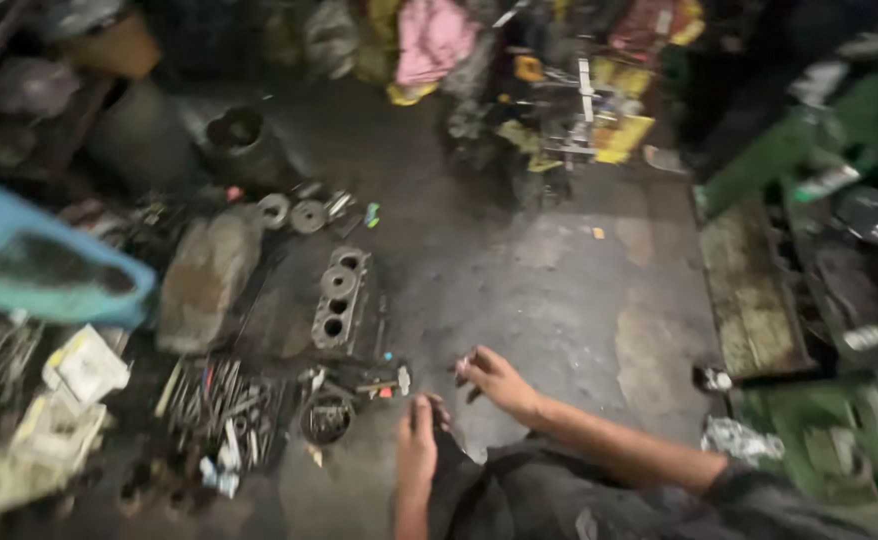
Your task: The person handles small metal valve components at a cluttered workbench, fitting them into a cylinder head, then moves to a lathe and secures a metal part in the chuck using a chuck key, turning it to tighten the part. They continue adjusting the part and chuck at the lathe for the rest of the clip.
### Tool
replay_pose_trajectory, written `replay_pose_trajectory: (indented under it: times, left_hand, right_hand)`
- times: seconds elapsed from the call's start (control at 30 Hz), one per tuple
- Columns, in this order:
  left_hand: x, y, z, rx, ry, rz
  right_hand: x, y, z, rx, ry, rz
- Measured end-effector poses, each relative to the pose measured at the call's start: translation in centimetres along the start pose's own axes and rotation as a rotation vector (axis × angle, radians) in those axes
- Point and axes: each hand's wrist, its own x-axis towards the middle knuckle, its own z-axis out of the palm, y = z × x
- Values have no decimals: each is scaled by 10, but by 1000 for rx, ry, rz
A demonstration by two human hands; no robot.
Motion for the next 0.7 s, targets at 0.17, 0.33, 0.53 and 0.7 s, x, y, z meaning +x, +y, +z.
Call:
replay_pose_trajectory:
  times: [0.17, 0.33, 0.53, 0.7]
  left_hand:
    - [103, 44, -57, 45, -58, 107]
    - [165, 12, -89, 219, -319, 25]
    - [207, -15, -48, 291, -435, -9]
    - [262, 33, 35, 657, -473, 218]
  right_hand:
    - [76, -50, -9, -56, 73, -41]
    - [107, -22, -15, -242, 174, -92]
    - [111, 17, -25, -160, 1, 47]
    - [173, 14, -72, 197, 82, 32]
